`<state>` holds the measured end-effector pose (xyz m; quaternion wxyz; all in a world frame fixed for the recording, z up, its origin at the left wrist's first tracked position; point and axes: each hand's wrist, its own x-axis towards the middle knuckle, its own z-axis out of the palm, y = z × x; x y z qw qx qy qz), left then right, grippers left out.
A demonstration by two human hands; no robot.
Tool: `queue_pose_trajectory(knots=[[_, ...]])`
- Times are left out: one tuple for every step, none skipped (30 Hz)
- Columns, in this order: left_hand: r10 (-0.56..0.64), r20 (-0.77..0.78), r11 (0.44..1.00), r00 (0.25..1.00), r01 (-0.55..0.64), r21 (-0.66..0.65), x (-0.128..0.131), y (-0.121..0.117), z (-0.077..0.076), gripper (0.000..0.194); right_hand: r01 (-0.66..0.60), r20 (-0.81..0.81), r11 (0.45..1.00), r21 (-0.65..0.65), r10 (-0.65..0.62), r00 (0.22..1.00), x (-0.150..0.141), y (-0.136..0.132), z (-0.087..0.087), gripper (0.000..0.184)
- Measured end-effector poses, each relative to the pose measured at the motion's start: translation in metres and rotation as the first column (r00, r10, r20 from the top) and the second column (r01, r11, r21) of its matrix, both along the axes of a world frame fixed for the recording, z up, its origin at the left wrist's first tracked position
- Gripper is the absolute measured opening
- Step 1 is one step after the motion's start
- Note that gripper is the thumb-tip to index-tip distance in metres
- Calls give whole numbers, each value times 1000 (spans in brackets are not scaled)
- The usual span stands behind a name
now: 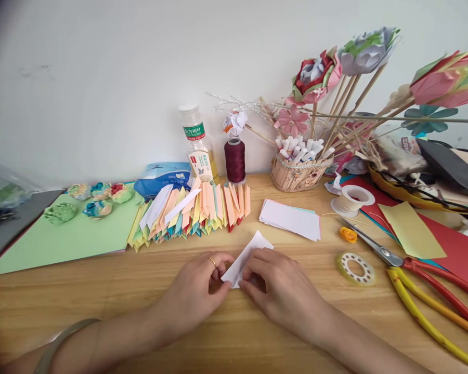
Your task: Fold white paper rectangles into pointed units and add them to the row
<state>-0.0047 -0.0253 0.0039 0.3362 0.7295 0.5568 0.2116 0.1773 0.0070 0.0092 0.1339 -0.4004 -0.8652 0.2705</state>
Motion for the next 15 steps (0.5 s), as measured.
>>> queue_pose_trajectory(knots=[[-1,7,1000,1000,1,10,0,0,-1,25,7,2,1000,-9,-7,1000,-1,0,0,13],[-1,14,1000,1000,1,20,0,0,-1,25,13,4,1000,-17,-13,1000,-2,1,1,13],[-2,20,1000,1000,1,29,0,0,-2,25,20,6,1000,-22,-20,1000,-3,1,1,13],[-2,25,999,1000,2,36,0,0,-3,25,26,9,999,-27,-26,1000,-4,1,1,13],[-3,28,999,1000,1,42,0,0,-3,25,32,14,999,-31,-32,999,-5,1,1,13],[-1,31,999,1000,0,48,0,0,-4,25,39,19,999,-32,-39,999,-5,1,1,13],[-1,35,999,999,-1,52,0,0,-4,25,45,25,998,-32,-45,999,-6,1,1,13],[0,38,998,999,-2,57,-1,0,-4,25,52,31,998,-30,-52,998,-6,0,1,13],[-1,40,998,999,-1,63,-1,0,-5,25,59,36,998,-28,-58,998,-6,0,0,13],[-3,39,997,999,1,73,-2,-1,-5,25,65,40,998,-27,-63,997,-6,0,0,13],[-4,33,995,999,1,99,-2,-2,-5,26,67,41,997,-25,-66,997,-6,0,0,13],[-2,15,989,1000,0,150,-2,-3,-5,27,67,42,997,-25,-66,997,-6,0,0,13],[5,-21,973,1000,0,233,-2,-5,-6,26,67,43,997,-26,-66,997,-6,0,0,13],[12,-77,939,997,15,342,-2,-7,-6,24,67,43,997,-25,-66,997,-6,0,-1,13],[15,-148,883,989,57,466,-2,-10,-6,21,68,43,997,-25,-67,997,-6,0,-1,13]])
